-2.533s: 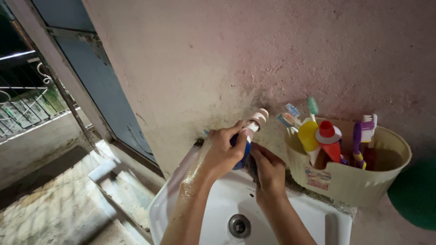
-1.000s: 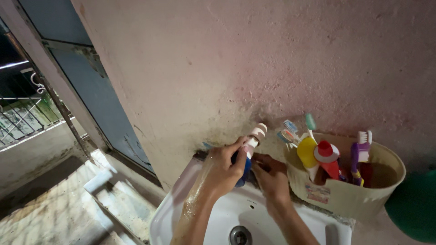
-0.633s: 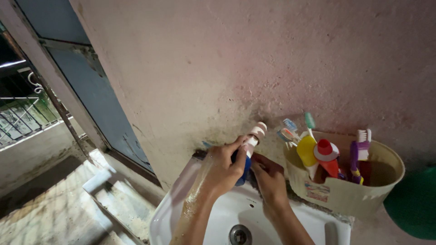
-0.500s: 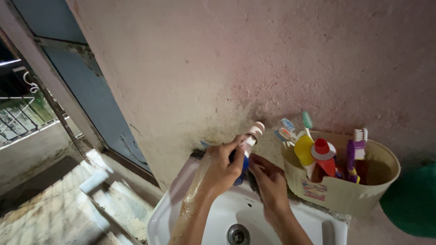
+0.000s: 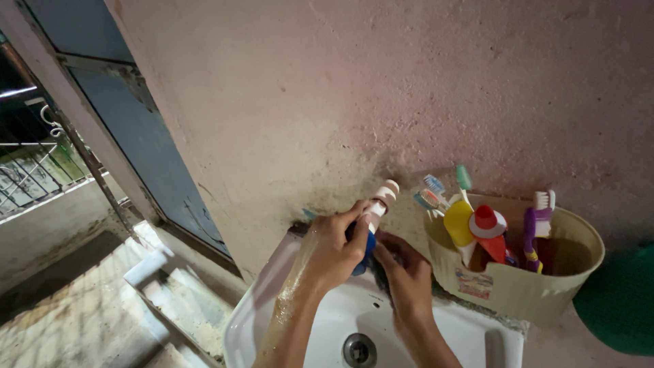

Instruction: The person scrubs the inside of a white bathroom sink using a dark scrubbing pad. They repeatedly rub the basin and the area around the drain while water runs from the faucet. The person rinses the scrubbing pad and their hands under the running water multiple times during the process.

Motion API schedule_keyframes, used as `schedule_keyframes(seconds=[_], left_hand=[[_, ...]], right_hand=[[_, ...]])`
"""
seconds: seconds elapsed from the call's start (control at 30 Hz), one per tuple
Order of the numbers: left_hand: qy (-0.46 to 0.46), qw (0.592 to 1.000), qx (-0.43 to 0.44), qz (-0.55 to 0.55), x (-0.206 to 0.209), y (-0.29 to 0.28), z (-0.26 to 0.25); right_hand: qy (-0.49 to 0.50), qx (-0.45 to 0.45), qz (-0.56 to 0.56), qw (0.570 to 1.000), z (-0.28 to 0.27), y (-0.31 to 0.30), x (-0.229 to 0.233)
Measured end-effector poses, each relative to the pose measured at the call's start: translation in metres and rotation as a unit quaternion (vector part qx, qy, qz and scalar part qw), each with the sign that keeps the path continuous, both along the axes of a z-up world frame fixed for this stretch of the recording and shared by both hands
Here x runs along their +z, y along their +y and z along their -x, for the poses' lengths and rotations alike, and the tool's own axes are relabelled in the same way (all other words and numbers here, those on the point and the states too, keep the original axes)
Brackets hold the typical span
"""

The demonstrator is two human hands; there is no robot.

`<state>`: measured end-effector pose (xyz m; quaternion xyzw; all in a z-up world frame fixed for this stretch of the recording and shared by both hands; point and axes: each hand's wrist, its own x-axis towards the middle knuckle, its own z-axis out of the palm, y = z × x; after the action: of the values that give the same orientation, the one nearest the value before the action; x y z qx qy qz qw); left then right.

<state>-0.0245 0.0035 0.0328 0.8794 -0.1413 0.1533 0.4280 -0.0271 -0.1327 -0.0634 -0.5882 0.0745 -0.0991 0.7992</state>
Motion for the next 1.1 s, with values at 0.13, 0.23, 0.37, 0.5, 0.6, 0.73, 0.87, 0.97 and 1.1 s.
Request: schedule_keyframes(seconds=[0.13,0.23,0.37,0.5,0.6,0.73,0.87,0.97,1.1], left_hand=[[0.007,1.0,0.008,-0.006,0.001,-0.001,0.003],[0.009,1.0,0.012,-0.002,0.001,-0.001,0.001],[0.002,1.0,0.01,0.003,-0.003,0.0,-0.002],[0.021,1.0,0.013,-0.002,-0.003,0.0,-0.002],[-0.033,0.999,0.006,-0.002,0.001,-0.002,0.002],[0.09,0.994,0.038,-0.039,0.009,-0.001,0.006],[0.023,1.0,0.018,-0.002,0.0,-0.002,0.0],[-0.052,0.999,0.012,0.008,-0.007,-0.002,-0.003],[0.008,1.0,0.024,0.0,-0.004,-0.003,0.0]], right_hand=[[-0.034,0.025,-0.029,0.999,-0.015,0.001,-0.003],[-0.007,0.008,-0.001,1.0,-0.012,-0.001,-0.002],[0.021,-0.007,-0.002,1.0,-0.001,0.001,0.002],[-0.062,0.034,-0.041,0.997,-0.011,0.0,0.01],[0.012,-0.005,-0.014,1.0,-0.008,0.001,0.006],[0.013,-0.002,0.01,1.0,-0.005,0.002,-0.001],[-0.022,0.035,-0.026,0.999,-0.017,-0.004,0.0],[-0.026,0.016,0.015,0.999,-0.011,-0.008,-0.007],[-0.009,0.01,0.017,1.0,-0.016,-0.008,-0.008]])
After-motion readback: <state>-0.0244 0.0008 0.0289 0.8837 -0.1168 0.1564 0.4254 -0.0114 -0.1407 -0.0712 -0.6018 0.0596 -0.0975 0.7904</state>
